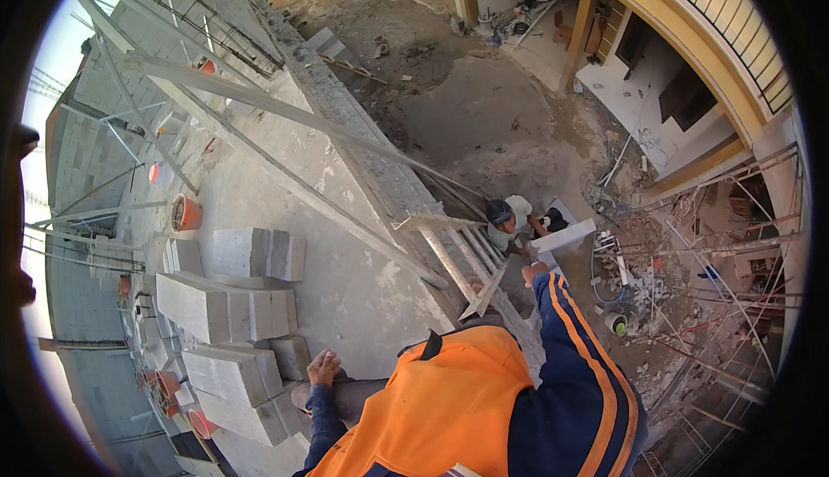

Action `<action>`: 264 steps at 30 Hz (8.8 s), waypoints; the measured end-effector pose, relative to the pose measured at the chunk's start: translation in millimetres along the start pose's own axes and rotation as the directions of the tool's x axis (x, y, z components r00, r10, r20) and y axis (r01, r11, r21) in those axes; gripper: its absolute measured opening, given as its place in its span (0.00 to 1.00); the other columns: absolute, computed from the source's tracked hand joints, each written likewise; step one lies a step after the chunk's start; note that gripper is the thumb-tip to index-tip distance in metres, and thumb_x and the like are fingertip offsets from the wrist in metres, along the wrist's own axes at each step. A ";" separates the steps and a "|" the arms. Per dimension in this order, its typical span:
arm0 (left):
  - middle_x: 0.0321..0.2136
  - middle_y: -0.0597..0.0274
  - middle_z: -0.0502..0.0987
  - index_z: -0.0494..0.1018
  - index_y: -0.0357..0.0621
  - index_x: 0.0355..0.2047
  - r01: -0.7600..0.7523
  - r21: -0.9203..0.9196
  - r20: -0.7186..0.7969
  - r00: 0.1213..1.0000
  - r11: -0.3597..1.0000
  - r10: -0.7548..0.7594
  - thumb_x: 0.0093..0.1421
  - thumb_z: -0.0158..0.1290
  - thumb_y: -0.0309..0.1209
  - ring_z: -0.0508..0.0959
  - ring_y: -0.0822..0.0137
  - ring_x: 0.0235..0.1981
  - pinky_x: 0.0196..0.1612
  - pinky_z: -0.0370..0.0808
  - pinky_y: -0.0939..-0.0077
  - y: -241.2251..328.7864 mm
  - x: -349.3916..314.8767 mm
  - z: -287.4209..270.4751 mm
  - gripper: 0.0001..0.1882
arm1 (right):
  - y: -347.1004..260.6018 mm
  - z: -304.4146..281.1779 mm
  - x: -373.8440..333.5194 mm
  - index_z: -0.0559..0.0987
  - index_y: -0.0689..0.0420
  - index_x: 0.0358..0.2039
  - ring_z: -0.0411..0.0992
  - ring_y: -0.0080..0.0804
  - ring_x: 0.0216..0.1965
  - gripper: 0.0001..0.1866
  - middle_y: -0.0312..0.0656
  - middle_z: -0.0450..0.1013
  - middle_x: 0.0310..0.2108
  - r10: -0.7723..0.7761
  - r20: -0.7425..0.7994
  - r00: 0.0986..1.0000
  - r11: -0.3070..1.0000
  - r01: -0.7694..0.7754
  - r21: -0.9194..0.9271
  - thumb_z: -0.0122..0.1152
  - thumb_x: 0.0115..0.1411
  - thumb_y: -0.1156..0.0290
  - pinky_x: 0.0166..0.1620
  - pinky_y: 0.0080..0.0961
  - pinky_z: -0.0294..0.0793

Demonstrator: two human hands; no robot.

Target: The person repeatedly picks up rectangular concrete blocks from a stack on a rooftop scaffolding and hands them down to a coworker below. The person handles the blocks one at a time, lifting and passing them over the edge of the structure.

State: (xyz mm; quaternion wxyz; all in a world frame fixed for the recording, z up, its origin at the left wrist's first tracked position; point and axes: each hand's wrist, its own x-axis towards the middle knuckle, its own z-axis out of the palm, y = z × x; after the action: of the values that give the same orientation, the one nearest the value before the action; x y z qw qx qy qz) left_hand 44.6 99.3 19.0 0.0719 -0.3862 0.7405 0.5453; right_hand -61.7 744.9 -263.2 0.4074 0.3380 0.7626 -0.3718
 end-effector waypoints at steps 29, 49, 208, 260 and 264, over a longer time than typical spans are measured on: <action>0.47 0.49 0.76 0.65 0.40 0.59 0.275 0.283 -0.052 0.961 0.919 -0.272 0.66 0.50 0.38 0.79 0.56 0.41 0.40 0.78 0.63 64.2 91.2 -40.6 0.24 | 200.0 -1.1 43.6 0.70 0.67 0.58 0.63 0.54 0.62 0.63 0.62 0.66 0.59 0.604 -0.231 0.763 0.583 -0.225 0.781 0.54 0.39 0.18 0.63 0.39 0.61; 0.43 0.52 0.78 0.69 0.36 0.54 0.336 0.606 -0.120 0.935 0.721 -0.335 0.63 0.55 0.38 0.80 0.59 0.41 0.42 0.79 0.67 58.9 124.8 -38.7 0.24 | 151.9 27.6 165.7 0.73 0.54 0.56 0.64 0.57 0.59 0.39 0.50 0.69 0.58 0.604 -0.462 0.649 0.787 -0.395 0.474 0.67 0.47 0.45 0.61 0.41 0.63; 0.48 0.40 0.77 0.71 0.28 0.53 -0.363 0.538 0.391 0.907 0.761 0.156 0.60 0.58 0.36 0.79 0.55 0.48 0.50 0.77 0.68 51.4 23.0 98.9 0.26 | 3.8 -37.4 -88.7 0.82 0.67 0.30 0.79 0.46 0.30 0.28 0.52 0.79 0.26 0.169 -0.188 0.967 0.984 -0.155 0.090 0.56 0.52 0.48 0.40 0.41 0.76; 0.56 0.53 0.72 0.68 0.46 0.57 -0.045 0.851 0.308 0.849 0.523 -0.429 0.60 0.53 0.31 0.75 0.55 0.53 0.50 0.76 0.62 7.5 155.8 53.6 0.24 | 229.1 98.1 91.3 0.74 0.56 0.55 0.60 0.49 0.62 0.35 0.44 0.74 0.54 0.629 -0.507 0.589 0.768 -0.368 0.524 0.72 0.46 0.58 0.68 0.44 0.44; 0.56 0.54 0.71 0.71 0.51 0.54 -0.423 0.831 0.541 0.767 0.361 -0.346 0.57 0.53 0.29 0.74 0.54 0.54 0.52 0.74 0.59 -6.9 151.6 44.3 0.23 | 195.8 67.8 76.2 0.78 0.55 0.49 0.63 0.47 0.59 0.32 0.42 0.76 0.51 0.463 -0.513 0.723 0.868 -0.252 0.428 0.73 0.43 0.57 0.65 0.40 0.54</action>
State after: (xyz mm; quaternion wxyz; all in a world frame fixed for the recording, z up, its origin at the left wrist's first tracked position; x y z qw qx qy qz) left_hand -69.6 61.9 -83.7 0.5102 -0.0451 0.8497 0.1251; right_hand 90.1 801.0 -413.3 0.1470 0.6436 0.6971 -0.2797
